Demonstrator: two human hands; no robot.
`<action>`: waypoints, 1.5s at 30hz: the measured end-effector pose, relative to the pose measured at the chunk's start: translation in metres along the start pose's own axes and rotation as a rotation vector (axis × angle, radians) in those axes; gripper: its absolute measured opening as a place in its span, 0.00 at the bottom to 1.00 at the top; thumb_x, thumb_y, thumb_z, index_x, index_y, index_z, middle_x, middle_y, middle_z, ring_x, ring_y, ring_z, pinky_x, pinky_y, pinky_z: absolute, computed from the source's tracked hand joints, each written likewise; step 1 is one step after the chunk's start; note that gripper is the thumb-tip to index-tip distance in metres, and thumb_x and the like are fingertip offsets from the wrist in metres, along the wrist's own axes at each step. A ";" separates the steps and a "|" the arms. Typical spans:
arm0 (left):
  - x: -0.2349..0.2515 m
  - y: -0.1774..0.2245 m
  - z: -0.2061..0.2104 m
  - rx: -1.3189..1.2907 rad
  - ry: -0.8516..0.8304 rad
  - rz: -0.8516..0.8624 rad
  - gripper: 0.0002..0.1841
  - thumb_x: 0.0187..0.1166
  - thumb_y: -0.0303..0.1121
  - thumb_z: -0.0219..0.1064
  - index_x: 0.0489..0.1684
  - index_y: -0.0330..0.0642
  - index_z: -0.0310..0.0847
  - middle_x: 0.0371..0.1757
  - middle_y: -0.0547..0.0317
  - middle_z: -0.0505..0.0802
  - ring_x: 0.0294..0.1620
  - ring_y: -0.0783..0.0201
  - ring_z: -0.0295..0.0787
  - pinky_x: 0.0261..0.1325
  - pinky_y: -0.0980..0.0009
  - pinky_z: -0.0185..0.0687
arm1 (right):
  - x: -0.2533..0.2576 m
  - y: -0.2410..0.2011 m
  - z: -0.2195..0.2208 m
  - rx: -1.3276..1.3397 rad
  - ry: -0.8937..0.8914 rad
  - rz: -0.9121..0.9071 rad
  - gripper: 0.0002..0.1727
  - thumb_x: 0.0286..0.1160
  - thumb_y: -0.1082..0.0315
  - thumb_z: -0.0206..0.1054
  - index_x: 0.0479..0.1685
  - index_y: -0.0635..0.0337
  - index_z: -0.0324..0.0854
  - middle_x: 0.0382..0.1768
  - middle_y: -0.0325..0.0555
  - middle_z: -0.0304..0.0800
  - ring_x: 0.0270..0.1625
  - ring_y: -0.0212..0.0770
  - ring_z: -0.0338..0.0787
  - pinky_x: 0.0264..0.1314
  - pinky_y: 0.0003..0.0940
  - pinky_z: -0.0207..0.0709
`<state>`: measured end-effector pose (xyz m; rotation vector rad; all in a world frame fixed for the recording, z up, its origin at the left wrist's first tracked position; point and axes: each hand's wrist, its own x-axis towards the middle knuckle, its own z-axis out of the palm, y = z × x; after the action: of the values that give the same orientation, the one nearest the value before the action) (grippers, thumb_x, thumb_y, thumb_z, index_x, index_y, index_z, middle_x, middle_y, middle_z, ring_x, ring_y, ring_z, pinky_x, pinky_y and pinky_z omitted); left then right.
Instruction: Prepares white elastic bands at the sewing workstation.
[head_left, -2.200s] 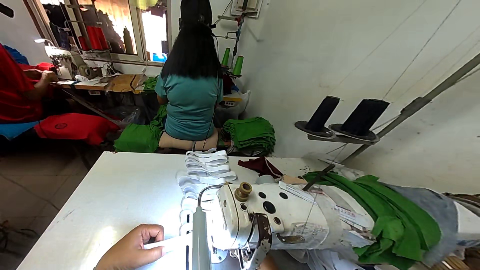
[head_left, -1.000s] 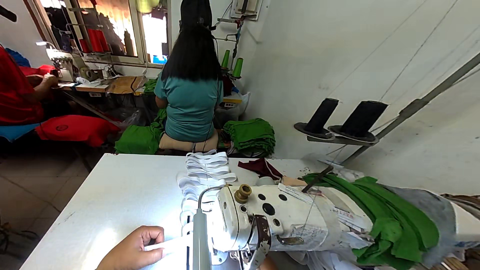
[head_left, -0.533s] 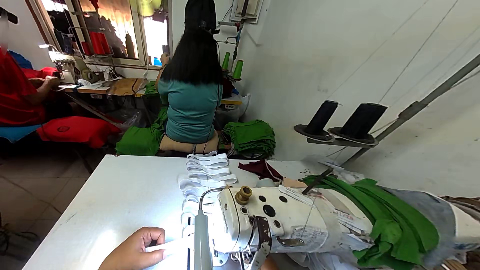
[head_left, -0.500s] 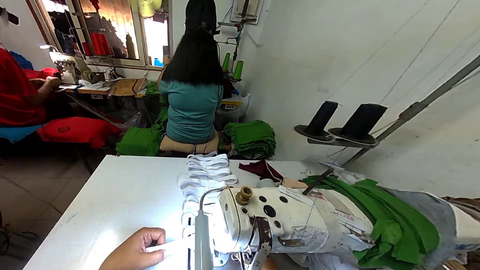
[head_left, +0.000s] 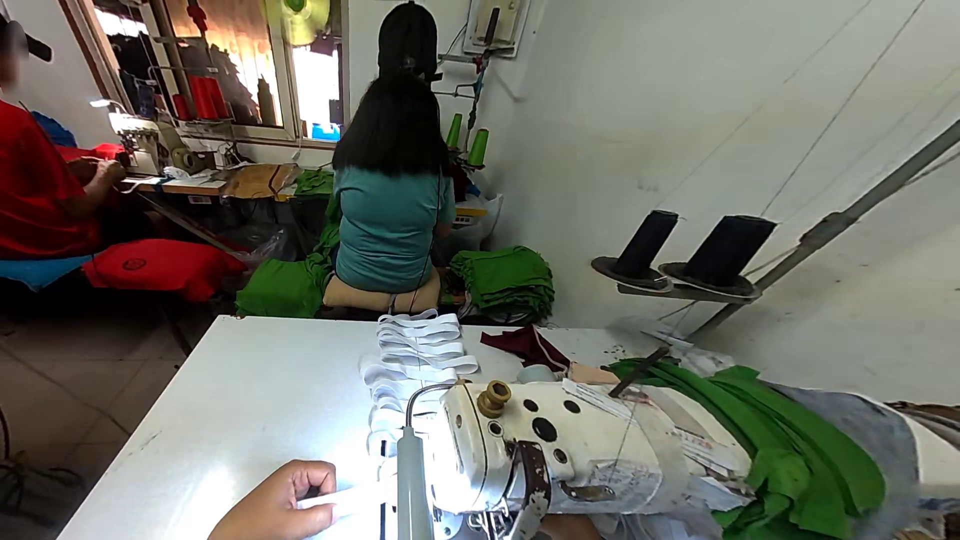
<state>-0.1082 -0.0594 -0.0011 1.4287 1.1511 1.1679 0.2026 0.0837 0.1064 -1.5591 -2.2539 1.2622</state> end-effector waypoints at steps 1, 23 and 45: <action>0.000 0.000 0.000 0.001 0.000 0.004 0.11 0.71 0.39 0.74 0.21 0.51 0.80 0.22 0.78 0.80 0.23 0.84 0.73 0.26 0.85 0.66 | 0.006 0.014 0.010 -0.005 0.084 -0.040 0.24 0.68 0.67 0.75 0.61 0.76 0.84 0.58 0.58 0.92 0.61 0.36 0.88 0.72 0.27 0.71; -0.001 -0.001 -0.001 0.014 0.000 -0.012 0.11 0.72 0.38 0.74 0.21 0.52 0.80 0.21 0.78 0.79 0.21 0.84 0.71 0.25 0.85 0.64 | 0.042 0.019 0.039 -0.581 -0.354 0.067 0.30 0.83 0.57 0.64 0.80 0.67 0.74 0.80 0.65 0.76 0.85 0.60 0.71 0.88 0.56 0.57; 0.001 0.001 0.000 0.010 -0.008 -0.007 0.11 0.71 0.40 0.73 0.20 0.53 0.80 0.19 0.79 0.78 0.19 0.85 0.70 0.23 0.85 0.62 | 0.096 0.133 0.098 -0.351 0.047 -0.118 0.29 0.74 0.55 0.72 0.70 0.65 0.84 0.69 0.64 0.86 0.76 0.59 0.82 0.81 0.58 0.68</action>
<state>-0.1082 -0.0589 -0.0004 1.4350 1.1571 1.1525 0.2024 0.1238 -0.0805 -1.5063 -2.5996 0.8249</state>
